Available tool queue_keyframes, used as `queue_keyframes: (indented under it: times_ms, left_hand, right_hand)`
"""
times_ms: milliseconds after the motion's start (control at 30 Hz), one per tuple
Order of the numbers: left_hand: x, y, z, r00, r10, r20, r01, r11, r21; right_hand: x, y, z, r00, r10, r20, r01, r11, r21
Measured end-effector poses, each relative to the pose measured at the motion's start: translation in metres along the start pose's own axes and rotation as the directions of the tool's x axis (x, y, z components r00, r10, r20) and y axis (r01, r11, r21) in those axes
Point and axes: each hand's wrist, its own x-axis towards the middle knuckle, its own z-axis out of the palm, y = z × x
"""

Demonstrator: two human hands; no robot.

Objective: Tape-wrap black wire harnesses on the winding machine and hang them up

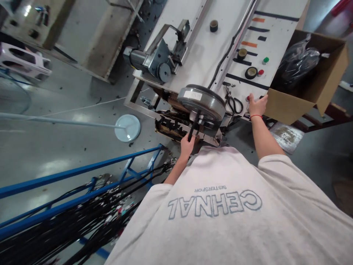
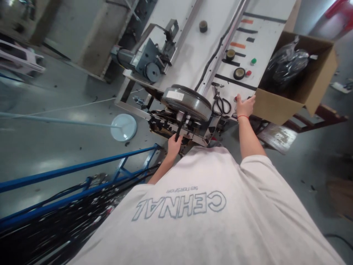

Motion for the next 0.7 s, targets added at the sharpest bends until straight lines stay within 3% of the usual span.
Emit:
queue_keyframes:
  times_ms: [167,333,500,700]
  left_hand:
    - [0.003,-0.002,0.007,0.999,-0.013,0.046,0.015,0.999,-0.045]
    - [0.003,-0.001,0.012,0.998,-0.058,0.035,0.063,0.982,-0.177]
    - [0.004,-0.002,0.01,0.997,-0.022,0.076,0.045,0.947,-0.319]
    - [0.011,-0.006,0.019,0.976,-0.162,0.146,0.214,0.83,-0.516]
  right_hand:
    - [0.001,-0.001,0.0,1.0,0.012,0.011,-0.012,0.999,-0.037]
    - [0.002,0.001,0.002,1.0,0.012,-0.011,-0.012,0.999,-0.041]
    - [0.004,0.004,0.004,1.0,0.0,-0.016,0.0,1.0,-0.031]
    - [0.0,0.001,0.001,1.0,0.012,0.001,-0.012,0.999,-0.036]
